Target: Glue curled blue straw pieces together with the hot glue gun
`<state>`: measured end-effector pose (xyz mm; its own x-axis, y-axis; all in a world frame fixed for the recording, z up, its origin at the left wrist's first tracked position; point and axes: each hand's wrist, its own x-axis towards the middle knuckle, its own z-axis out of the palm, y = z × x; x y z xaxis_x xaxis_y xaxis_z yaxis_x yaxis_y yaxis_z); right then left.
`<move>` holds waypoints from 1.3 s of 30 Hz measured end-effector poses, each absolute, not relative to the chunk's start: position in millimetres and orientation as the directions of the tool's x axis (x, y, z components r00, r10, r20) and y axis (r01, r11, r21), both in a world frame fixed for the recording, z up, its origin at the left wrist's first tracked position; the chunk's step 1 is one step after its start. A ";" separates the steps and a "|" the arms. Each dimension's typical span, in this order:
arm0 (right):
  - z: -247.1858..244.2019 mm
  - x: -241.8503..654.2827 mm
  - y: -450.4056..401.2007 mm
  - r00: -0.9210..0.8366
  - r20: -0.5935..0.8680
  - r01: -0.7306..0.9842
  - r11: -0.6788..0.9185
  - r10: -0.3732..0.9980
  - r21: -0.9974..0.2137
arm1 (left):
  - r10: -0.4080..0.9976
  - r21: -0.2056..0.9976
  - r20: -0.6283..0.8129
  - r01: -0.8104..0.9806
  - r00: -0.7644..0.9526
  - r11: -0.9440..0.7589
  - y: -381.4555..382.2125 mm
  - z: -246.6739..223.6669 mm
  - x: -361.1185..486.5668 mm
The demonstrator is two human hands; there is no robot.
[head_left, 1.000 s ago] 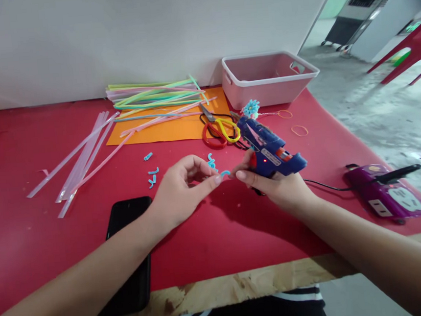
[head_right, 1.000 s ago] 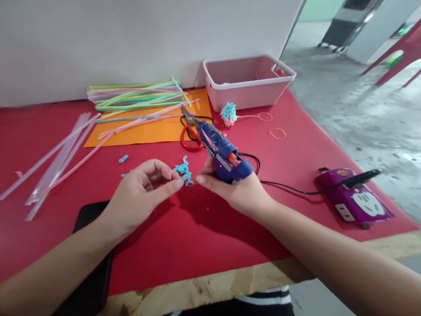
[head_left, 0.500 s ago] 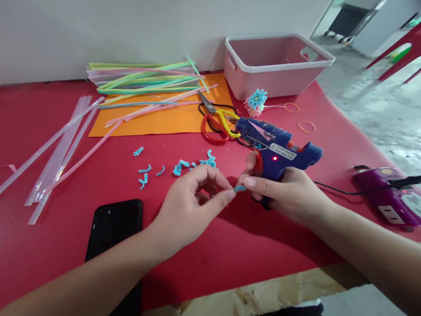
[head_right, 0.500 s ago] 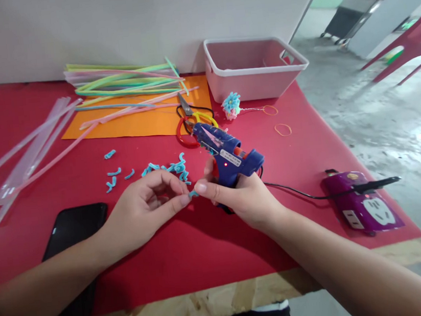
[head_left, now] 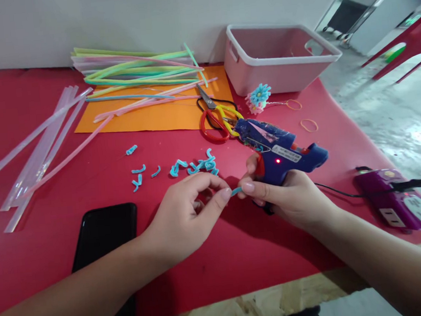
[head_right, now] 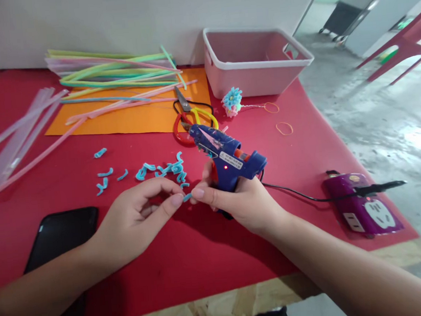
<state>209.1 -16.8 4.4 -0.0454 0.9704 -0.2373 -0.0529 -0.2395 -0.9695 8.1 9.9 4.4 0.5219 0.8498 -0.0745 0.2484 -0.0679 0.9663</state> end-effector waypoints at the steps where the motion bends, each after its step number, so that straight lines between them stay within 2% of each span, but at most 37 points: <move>1: 4.2 209.2 -16.9 -0.045 -0.240 -0.054 -0.242 0.970 -0.969 | 0.845 0.960 -0.065 0.265 0.531 -0.093 9.2 4.7 7.9; 9: 4.4 208.8 -17.6 -0.068 -0.240 -0.100 -0.246 0.968 -0.964 | 0.839 0.937 -0.049 0.315 0.542 -0.148 6.4 7.5 7.6; 11: 3.8 209.6 -19.1 -0.072 -0.236 -0.099 -0.242 0.969 -0.965 | 0.845 0.955 -0.085 0.286 0.528 -0.083 7.9 8.0 8.3; 14: 1.8 214.5 -21.9 -0.054 -0.187 -0.064 -0.190 0.981 -0.980 | 0.845 0.979 -0.183 0.171 0.503 0.111 12.2 7.9 10.1; 16: 0.5 220.9 -23.5 -0.032 -0.097 0.060 -0.095 0.995 -0.994 | 0.830 0.960 -0.272 0.077 0.487 0.269 15.4 7.7 10.8; 18: -0.1 228.7 -24.2 -0.055 0.042 0.289 0.056 0.998 -0.956 | 0.812 0.912 -0.351 -0.025 0.466 0.409 17.9 8.2 10.9; 20: 0.1 235.5 -23.8 -0.141 0.221 0.490 0.262 0.965 -0.831 | 0.805 0.858 -0.398 -0.131 0.439 0.496 19.5 9.9 10.4; 22: 0.2 239.7 -22.0 -0.230 0.359 0.564 0.425 0.904 -0.708 | 0.801 0.808 -0.427 -0.220 0.420 0.546 20.3 12.6 9.7; 24: -0.8 241.5 -19.1 -0.296 0.417 0.563 0.510 0.859 -0.650 | 0.796 0.768 -0.446 -0.281 0.410 0.575 20.5 15.1 9.0; 29: -6.2 243.9 -11.9 -0.434 0.488 0.465 0.653 0.757 -0.598 | 0.795 0.727 -0.460 -0.346 0.396 0.593 20.2 15.7 8.2; 39: -9.3 247.1 -10.9 -0.468 0.473 0.473 0.663 0.747 -0.580 | 0.797 0.711 -0.457 -0.376 0.394 0.594 19.7 15.8 9.9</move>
<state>247.1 -10.9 -9.3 -0.4678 0.7467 0.4728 0.4728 0.6634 -0.5800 9.9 19.7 15.8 0.3941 0.7973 -0.4572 -0.3762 0.5938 0.7112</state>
